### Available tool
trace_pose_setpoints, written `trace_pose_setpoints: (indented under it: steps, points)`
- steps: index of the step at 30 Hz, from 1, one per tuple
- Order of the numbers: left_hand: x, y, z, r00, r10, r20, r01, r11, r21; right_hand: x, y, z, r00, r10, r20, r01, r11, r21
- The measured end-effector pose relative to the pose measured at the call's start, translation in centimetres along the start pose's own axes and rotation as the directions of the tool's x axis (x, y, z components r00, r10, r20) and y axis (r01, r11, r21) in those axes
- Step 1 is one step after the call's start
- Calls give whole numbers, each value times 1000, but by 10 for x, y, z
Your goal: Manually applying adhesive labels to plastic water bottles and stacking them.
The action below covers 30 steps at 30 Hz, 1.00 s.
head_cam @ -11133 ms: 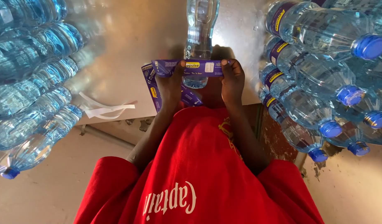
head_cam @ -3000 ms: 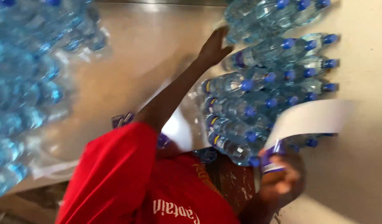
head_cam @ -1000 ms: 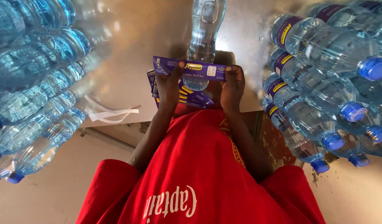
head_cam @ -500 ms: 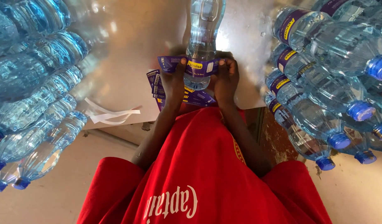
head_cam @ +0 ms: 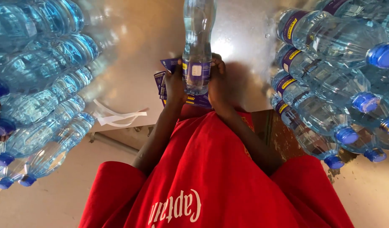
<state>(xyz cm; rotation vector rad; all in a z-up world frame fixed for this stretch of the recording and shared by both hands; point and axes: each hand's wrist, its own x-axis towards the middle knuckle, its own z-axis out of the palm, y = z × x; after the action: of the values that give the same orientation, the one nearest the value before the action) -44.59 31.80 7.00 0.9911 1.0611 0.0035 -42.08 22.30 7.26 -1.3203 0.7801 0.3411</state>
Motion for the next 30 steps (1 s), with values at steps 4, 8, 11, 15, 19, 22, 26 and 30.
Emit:
trace_pose_setpoints:
  steps: [4, 8, 11, 15, 19, 22, 26, 30]
  points:
    - [29, -18, -40, 983, -81, 166, 36, 965, 259, 11, 29, -18, 989, 46, 143, -33, 995, -93]
    - [44, -79, -64, 915, -336, 223, 390, 879, -273, -6, -23, 14, 957, 159, 243, -100, 966, -239]
    - [52, -82, -66, 899, -361, 247, 420, 869, -261, 11, -6, 1, 931, 30, 364, -11, 999, -54]
    - [48, -77, -75, 880, -402, 253, 463, 845, -266, -3, -52, -20, 828, 39, 559, -4, 998, -63]
    - [45, -53, -65, 905, -326, 275, 401, 870, -288, 58, 34, -87, 615, 52, 787, 27, 996, -86]
    - [15, 4, -37, 957, -260, 127, 269, 962, -55, 89, 13, -77, 749, 191, 635, -113, 980, -162]
    - [0, 10, -29, 994, -77, -76, 91, 974, 205, 99, -17, 9, 863, 79, 499, -9, 990, -142]
    - [-16, 26, -17, 980, 167, 113, -190, 951, 242, 65, -39, 16, 815, 184, 550, -250, 967, 46]
